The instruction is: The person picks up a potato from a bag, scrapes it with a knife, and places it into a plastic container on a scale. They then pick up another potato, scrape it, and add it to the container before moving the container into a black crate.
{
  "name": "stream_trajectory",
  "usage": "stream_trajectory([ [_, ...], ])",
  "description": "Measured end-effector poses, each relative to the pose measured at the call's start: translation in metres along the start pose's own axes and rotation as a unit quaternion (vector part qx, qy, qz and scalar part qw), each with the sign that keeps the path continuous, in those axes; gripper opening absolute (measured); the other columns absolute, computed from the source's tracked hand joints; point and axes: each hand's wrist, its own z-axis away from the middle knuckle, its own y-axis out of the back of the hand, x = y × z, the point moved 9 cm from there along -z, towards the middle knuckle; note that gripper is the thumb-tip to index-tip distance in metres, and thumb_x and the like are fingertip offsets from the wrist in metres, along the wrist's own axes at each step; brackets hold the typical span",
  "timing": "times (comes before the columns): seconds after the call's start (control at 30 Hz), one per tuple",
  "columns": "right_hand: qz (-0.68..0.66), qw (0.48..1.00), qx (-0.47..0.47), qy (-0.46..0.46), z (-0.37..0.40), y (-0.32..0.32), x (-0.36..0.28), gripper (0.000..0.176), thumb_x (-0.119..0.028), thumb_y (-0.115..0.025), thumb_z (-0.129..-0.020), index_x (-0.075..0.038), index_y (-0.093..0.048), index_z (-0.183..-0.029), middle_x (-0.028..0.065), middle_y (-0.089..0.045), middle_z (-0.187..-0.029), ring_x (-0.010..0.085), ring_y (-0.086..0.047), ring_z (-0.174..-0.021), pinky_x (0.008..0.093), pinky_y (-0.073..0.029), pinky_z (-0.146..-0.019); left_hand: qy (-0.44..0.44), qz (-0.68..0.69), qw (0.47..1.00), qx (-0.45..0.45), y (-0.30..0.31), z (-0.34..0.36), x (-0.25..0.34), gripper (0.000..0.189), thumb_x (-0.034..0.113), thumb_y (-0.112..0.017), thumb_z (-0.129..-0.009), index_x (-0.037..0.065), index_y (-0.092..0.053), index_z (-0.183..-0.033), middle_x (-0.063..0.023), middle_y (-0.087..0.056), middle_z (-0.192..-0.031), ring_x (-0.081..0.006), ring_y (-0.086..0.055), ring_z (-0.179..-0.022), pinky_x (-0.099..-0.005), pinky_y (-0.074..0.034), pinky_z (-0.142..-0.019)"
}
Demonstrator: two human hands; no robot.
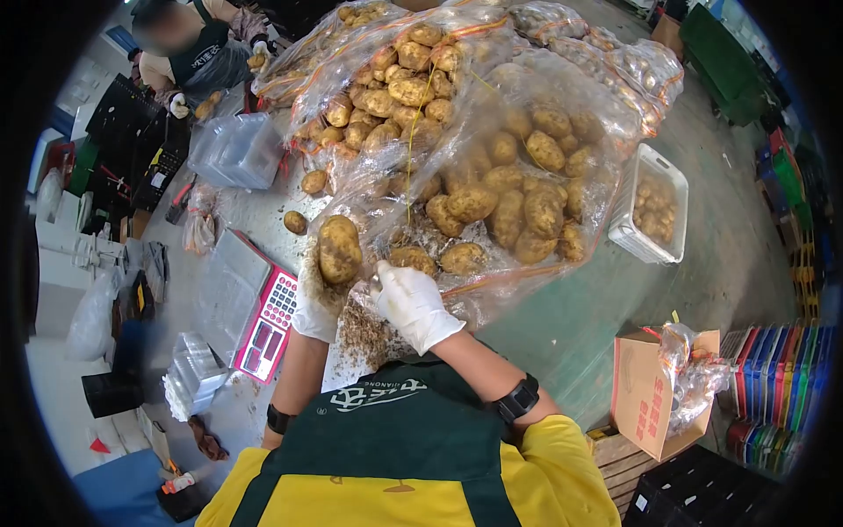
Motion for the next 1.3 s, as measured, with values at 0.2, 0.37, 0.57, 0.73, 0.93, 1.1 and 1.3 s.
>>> stream_trajectory([
  [0.2, 0.021, 0.998, -0.051, 0.005, 0.005, -0.013, -0.02, 0.031, -0.022, -0.062, -0.079, 0.001, -0.057, -0.1, 0.0215, -0.065, -0.078, 0.0375, -0.064, -0.075, 0.0468, -0.051, -0.068, -0.058, 0.007, 0.998, -0.024, -0.007, -0.004, 0.008, 0.043, 0.042, -0.041, -0.097, 0.01, -0.05, -0.125, -0.0111, -0.062, -0.111, -0.0246, -0.064, -0.092, -0.0426, -0.057, -0.073],
  [0.37, -0.037, 0.997, 0.046, -0.052, -0.008, 0.011, 0.007, 0.025, -0.024, -0.058, -0.083, -0.002, -0.058, -0.094, 0.0214, -0.064, -0.074, 0.0394, -0.063, -0.07, 0.047, -0.051, -0.064, -0.075, 0.002, 0.997, 0.0, -0.008, 0.004, 0.015, 0.043, 0.041, -0.043, -0.097, 0.009, -0.049, -0.126, -0.0109, -0.061, -0.113, -0.0235, -0.063, -0.097, -0.04, -0.056, -0.077],
  [0.57, -0.013, 1.0, -0.009, 0.003, 0.0, -0.006, -0.014, 0.024, -0.024, -0.058, -0.082, -0.002, -0.058, -0.091, 0.0216, -0.064, -0.074, 0.0389, -0.063, -0.071, 0.0479, -0.05, -0.065, -0.145, -0.045, 0.988, 0.006, -0.001, -0.002, 0.023, 0.043, 0.038, -0.046, -0.096, 0.006, -0.049, -0.126, -0.0106, -0.061, -0.113, -0.0227, -0.063, -0.099, -0.0382, -0.055, -0.08],
  [0.73, -0.066, 0.998, 0.016, -0.016, -0.006, 0.002, 0.0, 0.023, -0.023, -0.057, -0.082, -0.002, -0.059, -0.092, 0.0226, -0.063, -0.074, 0.0398, -0.062, -0.075, 0.0471, -0.049, -0.067, -0.053, 0.045, 0.997, -0.033, 0.004, -0.01, 0.013, 0.046, 0.042, -0.047, -0.094, 0.01, -0.048, -0.127, -0.0132, -0.058, -0.118, -0.0266, -0.059, -0.104, -0.0439, -0.055, -0.08],
  [0.93, -0.067, 0.998, 0.002, 0.01, -0.002, 0.007, -0.005, 0.024, -0.025, -0.059, -0.082, -0.004, -0.06, -0.094, 0.0216, -0.063, -0.074, 0.0392, -0.062, -0.073, 0.0466, -0.049, -0.068, 0.09, 0.111, 0.983, -0.111, -0.006, 0.009, -0.003, 0.058, 0.051, -0.045, -0.092, 0.01, -0.044, -0.132, -0.0161, -0.055, -0.122, -0.0343, -0.056, -0.107, -0.0449, -0.055, -0.075],
  [1.1, -0.087, 0.994, 0.036, -0.052, -0.014, 0.012, 0.024, 0.023, -0.023, -0.059, -0.082, -0.004, -0.059, -0.095, 0.0218, -0.063, -0.076, 0.0384, -0.062, -0.075, 0.0457, -0.049, -0.069, 0.111, 0.111, 0.971, -0.182, -0.005, 0.016, -0.004, 0.053, 0.045, -0.044, -0.094, 0.009, -0.045, -0.132, -0.0153, -0.056, -0.125, -0.0325, -0.06, -0.106, -0.0475, -0.057, -0.075],
  [1.3, -0.077, 0.994, 0.072, -0.013, -0.001, 0.014, 0.017, 0.027, -0.023, -0.061, -0.081, 0.0, -0.057, -0.095, 0.0213, -0.062, -0.074, 0.0406, -0.06, -0.073, 0.0465, -0.047, -0.065, 0.084, 0.077, 0.987, -0.115, 0.009, 0.014, -0.002, 0.053, 0.049, -0.047, -0.091, 0.01, -0.05, -0.127, -0.0118, -0.058, -0.122, -0.0314, -0.06, -0.105, -0.0501, -0.056, -0.074],
])
